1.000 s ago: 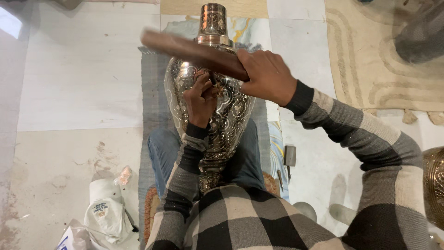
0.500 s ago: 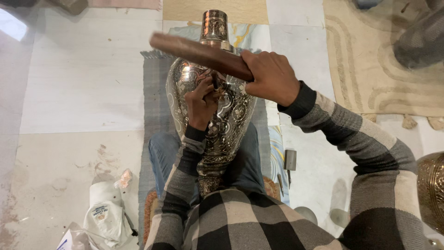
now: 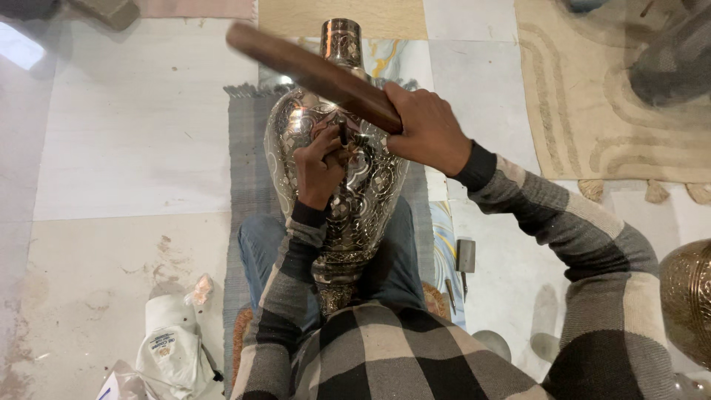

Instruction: The person sits on the floor with a large engraved brass vase held between their legs and repeatedly strikes a small punch placed on the vase surface using a wooden mallet, working the raised decorative pattern across the vessel body.

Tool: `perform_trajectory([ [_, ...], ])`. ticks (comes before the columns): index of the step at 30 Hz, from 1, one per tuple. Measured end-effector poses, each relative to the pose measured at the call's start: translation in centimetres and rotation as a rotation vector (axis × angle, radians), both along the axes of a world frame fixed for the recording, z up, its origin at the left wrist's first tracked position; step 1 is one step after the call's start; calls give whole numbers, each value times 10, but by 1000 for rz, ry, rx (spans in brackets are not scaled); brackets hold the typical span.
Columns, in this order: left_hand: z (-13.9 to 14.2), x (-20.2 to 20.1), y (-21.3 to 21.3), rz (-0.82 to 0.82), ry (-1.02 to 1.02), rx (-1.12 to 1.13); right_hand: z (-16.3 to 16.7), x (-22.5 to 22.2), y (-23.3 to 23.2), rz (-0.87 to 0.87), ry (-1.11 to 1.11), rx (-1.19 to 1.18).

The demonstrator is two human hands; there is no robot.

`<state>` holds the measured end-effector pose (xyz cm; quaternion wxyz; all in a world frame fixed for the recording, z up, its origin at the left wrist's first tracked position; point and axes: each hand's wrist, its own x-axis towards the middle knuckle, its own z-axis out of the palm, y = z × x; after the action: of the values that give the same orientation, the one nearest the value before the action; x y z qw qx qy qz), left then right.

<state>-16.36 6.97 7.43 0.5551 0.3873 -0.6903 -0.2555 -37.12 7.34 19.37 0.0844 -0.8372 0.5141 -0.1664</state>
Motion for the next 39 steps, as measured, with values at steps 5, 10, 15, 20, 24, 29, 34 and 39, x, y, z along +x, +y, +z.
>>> perform_trajectory([
  [5, 0, 1, 0, -51, 44, 42, -3, -6, 4, 86, 63, -263],
  [10, -1, 1, -1, -56, 31, -4, -3, -8, 5, -5, 22, -48],
  [15, -3, 2, -6, -56, 8, 20, -7, -10, 7, -53, -108, 33],
  [20, -1, 3, -7, -125, 4, -4, -10, -11, 8, 21, -62, -93],
  [24, -1, 5, -7, -143, 21, 51, -8, -13, 7, -42, -152, 65],
  [29, -2, 7, -9, -167, -3, -16, -7, -14, 12, -8, -281, 111],
  [34, -5, 10, -11, -156, -57, 68, -8, -14, 15, 21, -222, 39],
  [39, -8, 12, -12, -185, -3, 74, -10, -12, 15, -23, -51, 38],
])
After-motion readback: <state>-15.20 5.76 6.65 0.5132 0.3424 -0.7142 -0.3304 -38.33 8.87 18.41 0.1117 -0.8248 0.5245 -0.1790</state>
